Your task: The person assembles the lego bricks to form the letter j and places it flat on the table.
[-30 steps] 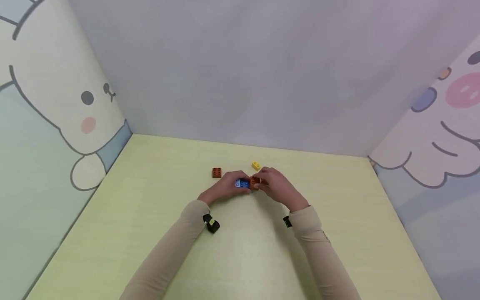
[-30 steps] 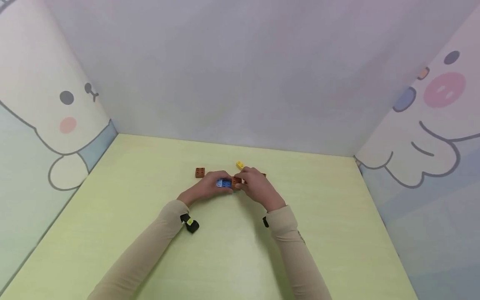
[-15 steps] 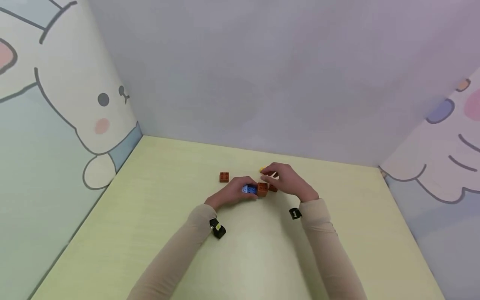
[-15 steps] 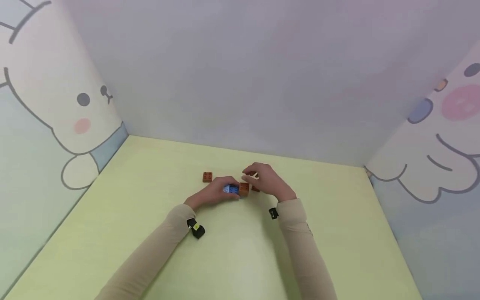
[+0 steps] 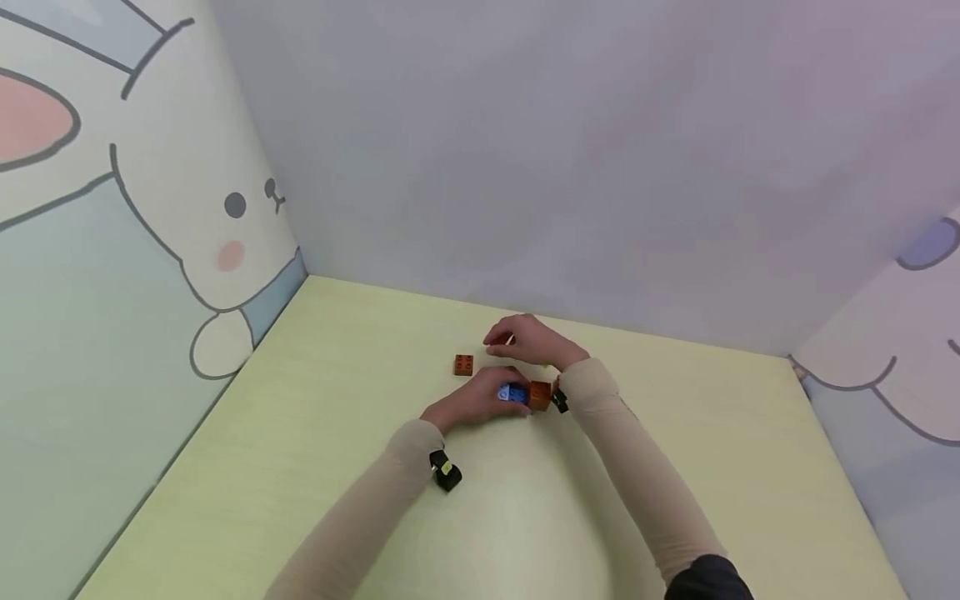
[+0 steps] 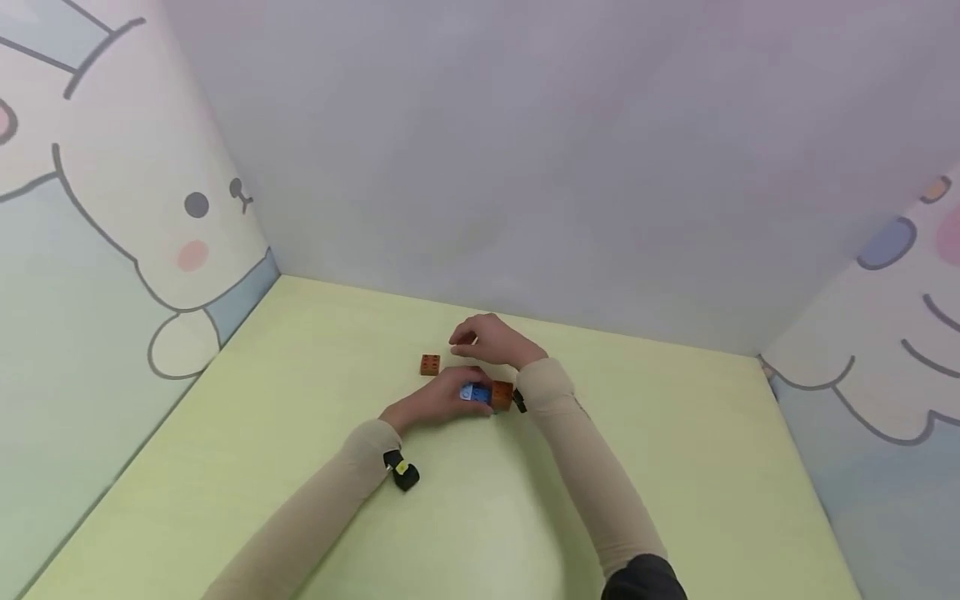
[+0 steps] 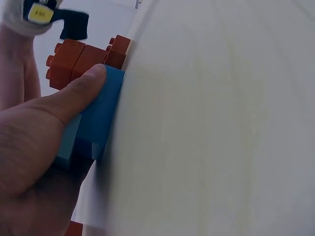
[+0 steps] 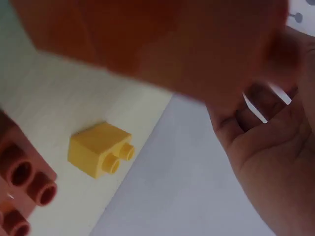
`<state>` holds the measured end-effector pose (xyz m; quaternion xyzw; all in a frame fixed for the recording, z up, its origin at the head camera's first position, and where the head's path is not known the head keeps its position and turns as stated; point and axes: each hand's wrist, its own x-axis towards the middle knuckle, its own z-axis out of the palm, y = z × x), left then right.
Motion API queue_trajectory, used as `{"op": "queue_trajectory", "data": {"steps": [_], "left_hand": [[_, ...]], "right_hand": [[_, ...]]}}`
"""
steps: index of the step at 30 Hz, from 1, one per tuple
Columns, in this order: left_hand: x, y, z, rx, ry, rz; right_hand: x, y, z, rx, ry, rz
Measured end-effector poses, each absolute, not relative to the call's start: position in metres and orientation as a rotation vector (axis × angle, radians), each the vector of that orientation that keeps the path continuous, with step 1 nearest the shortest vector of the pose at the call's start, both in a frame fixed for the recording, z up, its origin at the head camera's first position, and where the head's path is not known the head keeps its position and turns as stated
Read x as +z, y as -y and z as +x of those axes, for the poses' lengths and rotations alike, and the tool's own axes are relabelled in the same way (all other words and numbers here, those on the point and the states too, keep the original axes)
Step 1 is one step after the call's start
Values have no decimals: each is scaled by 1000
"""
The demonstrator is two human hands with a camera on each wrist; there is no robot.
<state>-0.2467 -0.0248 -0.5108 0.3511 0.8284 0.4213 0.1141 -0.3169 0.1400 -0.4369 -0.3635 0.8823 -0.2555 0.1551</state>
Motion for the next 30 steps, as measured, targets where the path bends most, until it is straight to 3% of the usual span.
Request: {"op": "queue_trajectory", "data": {"steps": [12, 30], "left_hand": [[-510, 32, -239, 1217, -2428, 1019], [-508, 33, -240, 1187, -2465, 1052]], "right_hand": [[-446, -118, -344, -605, -2404, -1122], [-443, -98, -351, -517, -2349, -1187]]}}
